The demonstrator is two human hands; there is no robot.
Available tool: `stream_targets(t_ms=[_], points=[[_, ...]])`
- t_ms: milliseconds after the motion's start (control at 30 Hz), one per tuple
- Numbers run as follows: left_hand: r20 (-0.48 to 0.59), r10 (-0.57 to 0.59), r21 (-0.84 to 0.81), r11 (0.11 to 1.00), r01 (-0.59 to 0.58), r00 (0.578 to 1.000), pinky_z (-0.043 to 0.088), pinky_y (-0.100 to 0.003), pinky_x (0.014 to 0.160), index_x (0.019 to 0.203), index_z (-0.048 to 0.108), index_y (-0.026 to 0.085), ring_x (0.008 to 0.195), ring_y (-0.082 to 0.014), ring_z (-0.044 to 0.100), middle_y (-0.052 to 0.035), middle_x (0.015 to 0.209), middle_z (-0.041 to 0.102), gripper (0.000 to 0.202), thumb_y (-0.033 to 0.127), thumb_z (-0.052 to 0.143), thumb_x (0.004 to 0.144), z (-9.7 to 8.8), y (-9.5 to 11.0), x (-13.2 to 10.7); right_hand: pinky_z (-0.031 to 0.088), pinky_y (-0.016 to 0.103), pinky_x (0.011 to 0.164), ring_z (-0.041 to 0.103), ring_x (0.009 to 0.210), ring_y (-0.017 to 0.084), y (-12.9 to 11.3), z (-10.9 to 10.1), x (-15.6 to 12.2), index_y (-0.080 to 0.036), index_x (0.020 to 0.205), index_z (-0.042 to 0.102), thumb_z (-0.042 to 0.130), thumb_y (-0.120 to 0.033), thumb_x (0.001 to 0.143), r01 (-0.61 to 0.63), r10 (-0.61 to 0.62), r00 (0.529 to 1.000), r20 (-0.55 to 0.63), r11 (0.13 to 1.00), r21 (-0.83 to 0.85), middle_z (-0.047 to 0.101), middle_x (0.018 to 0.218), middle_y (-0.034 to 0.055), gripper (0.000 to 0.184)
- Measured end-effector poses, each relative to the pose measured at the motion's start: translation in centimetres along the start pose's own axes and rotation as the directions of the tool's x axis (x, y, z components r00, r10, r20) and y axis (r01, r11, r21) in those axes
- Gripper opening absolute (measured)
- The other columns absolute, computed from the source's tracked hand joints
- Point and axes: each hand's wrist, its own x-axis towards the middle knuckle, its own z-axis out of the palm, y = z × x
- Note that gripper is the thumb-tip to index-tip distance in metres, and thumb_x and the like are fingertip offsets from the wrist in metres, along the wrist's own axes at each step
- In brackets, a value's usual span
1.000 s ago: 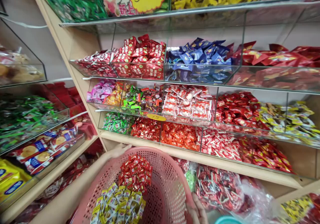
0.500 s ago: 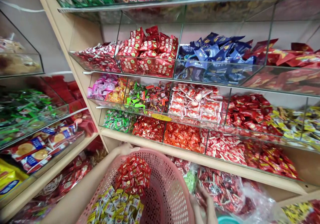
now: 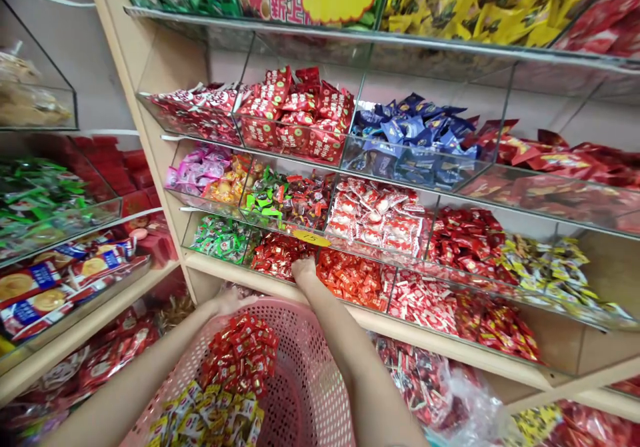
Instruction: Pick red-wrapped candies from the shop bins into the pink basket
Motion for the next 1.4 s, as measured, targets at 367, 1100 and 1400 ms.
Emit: stream_targets(t_ms=[367,1100,1400], points=[[-0.005,-0.028,0.181,0.983,0.029,1.0,0.032,-0.026,0.052,0.053,0.054,0.016,0.049,-0.0151,0.048,-0.0029,0.051,0.054,0.065,0.077,0.032,0.061,0.8,0.1,-0.4,0.028,0.042,0.091,0.056,0.101,0.023,0.2,2.6,2.3,-0.013,0.098,0.064,0.039,-0.005,0.081,-0.048,0.048,0.998,0.035,0.999,-0.022,0.062,0.104,0.0183,0.031],[-0.109,-0.046,0.231,0.97,0.07,0.993,0.033,-0.024,0.049,0.061,0.061,0.017,0.053,-0.0165,0.055,-0.0051,0.06,0.062,0.07,0.078,0.028,0.063,1.4,0.2,-1.2,0.046,0.024,0.067,0.056,0.065,0.008,-1.8,3.7,-6.6,-0.022,0.103,0.054,0.058,-0.024,0.067,-0.047,-0.309,0.95,-0.039,-0.267,0.962,0.058,0.075,-0.0021,0.036],[-0.229,0.022,0.329,0.943,0.056,0.973,0.035,-0.025,0.051,0.058,0.06,0.017,0.055,-0.0179,0.056,-0.0078,0.062,0.063,0.073,0.077,0.02,0.067,1.7,0.8,-2.6,0.037,0.022,0.051,0.045,0.048,0.006,-4.0,12.7,-6.4,-0.018,0.078,0.058,0.061,-0.021,0.056,-0.026,-0.222,0.975,-0.001,-0.121,0.992,0.054,0.058,-0.006,0.022]])
